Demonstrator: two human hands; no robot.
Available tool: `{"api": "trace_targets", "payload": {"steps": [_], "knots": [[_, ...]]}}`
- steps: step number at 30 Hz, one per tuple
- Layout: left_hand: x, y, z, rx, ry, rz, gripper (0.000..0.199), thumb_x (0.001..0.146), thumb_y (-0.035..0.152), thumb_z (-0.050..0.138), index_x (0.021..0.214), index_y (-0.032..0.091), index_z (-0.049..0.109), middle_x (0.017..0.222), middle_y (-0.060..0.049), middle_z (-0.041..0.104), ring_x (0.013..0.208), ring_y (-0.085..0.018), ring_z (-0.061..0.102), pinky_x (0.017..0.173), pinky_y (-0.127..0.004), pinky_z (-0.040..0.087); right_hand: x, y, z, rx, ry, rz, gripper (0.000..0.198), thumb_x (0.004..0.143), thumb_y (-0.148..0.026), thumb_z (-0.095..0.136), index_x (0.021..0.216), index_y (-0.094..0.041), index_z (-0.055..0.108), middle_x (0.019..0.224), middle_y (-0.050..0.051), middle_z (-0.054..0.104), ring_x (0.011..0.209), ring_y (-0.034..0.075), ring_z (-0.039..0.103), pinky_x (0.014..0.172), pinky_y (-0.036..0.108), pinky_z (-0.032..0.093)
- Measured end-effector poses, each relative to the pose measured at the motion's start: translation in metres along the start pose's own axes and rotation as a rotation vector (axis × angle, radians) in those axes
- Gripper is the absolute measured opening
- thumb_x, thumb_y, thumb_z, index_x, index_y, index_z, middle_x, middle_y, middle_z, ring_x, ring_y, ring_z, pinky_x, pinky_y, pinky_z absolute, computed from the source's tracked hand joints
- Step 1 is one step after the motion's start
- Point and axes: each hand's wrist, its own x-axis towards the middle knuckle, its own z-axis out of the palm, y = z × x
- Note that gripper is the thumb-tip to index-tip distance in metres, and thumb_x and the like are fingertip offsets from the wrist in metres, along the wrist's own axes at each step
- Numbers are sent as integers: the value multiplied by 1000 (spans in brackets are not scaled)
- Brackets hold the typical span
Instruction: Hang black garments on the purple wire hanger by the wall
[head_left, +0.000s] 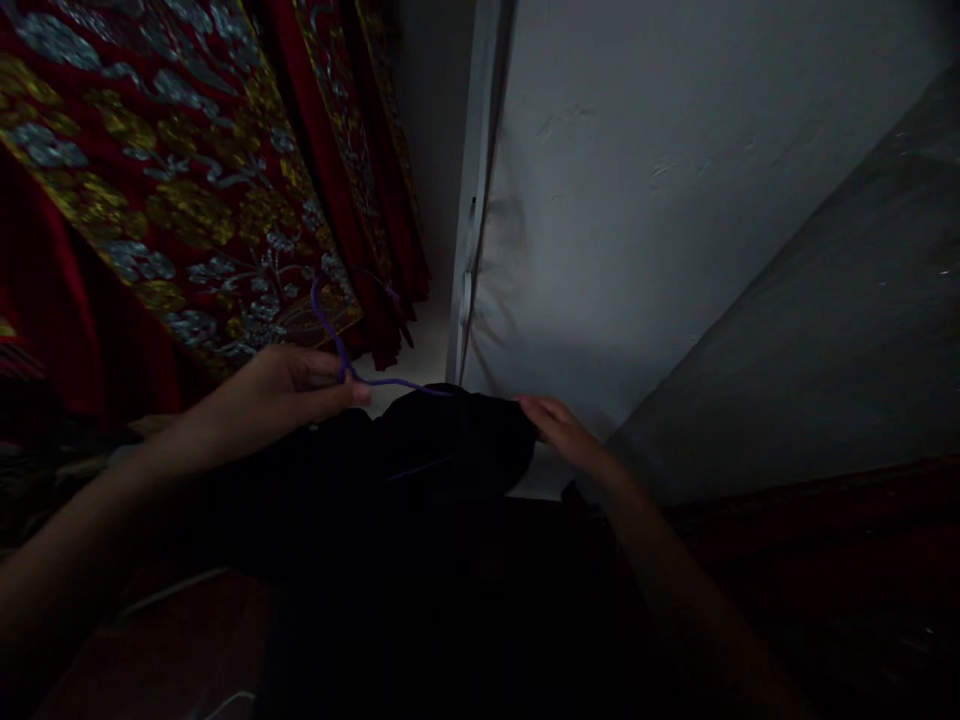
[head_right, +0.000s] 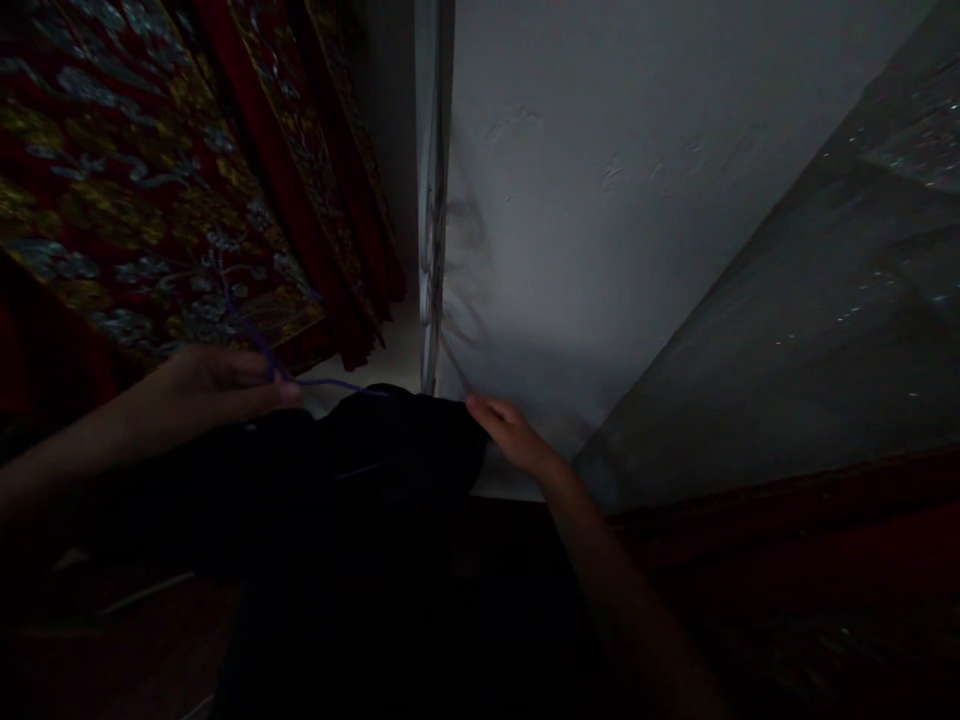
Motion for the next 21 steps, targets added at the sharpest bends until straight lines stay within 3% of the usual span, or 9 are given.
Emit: {"api": "trace_targets", "payload": {"steps": [4,6,8,9,11,13,15,17,21], "knots": [[26,-14,2,31,475,385,29,85,47,71,101,23,69,98,-6,74,86,-25,71,74,-41,58,26,-34,-6,264,245,59,50,74,-71,74,72,-22,66,66,0,67,68,19,67,63,30,56],[27,-19,11,177,715,596,31,90,37,68,117,24,66,122,-8,69,110,-28,66,98,-48,53,48,-54,-14,333,336,1,49,71,-70,77,75,-22,66,68,0,68,76,22,71,65,32,58],[23,-24,24,336,847,779,28,93,29,65,120,25,65,122,-8,68,116,-28,63,104,-49,49,68,-69,-26,368,456,-86,48,70,-69,77,77,-23,66,73,2,70,87,25,73,71,36,60],[20,-26,32,390,813,852,28,94,25,63,121,26,64,117,-7,69,112,-27,64,101,-46,51,74,-74,-31,380,515,-120,46,71,-67,77,78,-23,66,76,3,71,92,26,74,74,37,61],[16,-31,49,457,546,915,34,97,22,57,130,29,61,109,-5,72,100,-23,69,91,-39,56,77,-76,-40,403,611,-149,43,75,-64,75,80,-23,66,80,3,73,96,26,74,76,37,62],[18,-37,70,500,196,841,47,100,21,51,146,31,48,118,-5,73,98,-20,72,88,-35,57,65,-70,-43,421,676,-130,41,78,-62,73,83,-22,66,82,4,74,97,26,74,76,37,62],[25,-44,91,540,-10,706,58,102,23,47,157,32,33,133,-7,69,106,-21,72,90,-35,58,45,-60,-40,417,722,-92,41,80,-63,71,85,-22,66,82,3,74,95,26,75,74,36,63],[35,-54,110,636,-98,568,61,102,24,46,159,31,29,134,-10,69,107,-25,73,89,-38,58,26,-49,-35,399,736,-54,43,81,-64,70,89,-22,67,83,4,74,94,26,75,73,36,63],[48,-76,136,858,-176,342,49,100,28,49,149,23,46,109,-14,77,92,-29,76,79,-40,58,11,-36,-35,345,730,-42,47,84,-67,66,96,-21,68,91,6,75,99,26,73,77,38,62]]}}
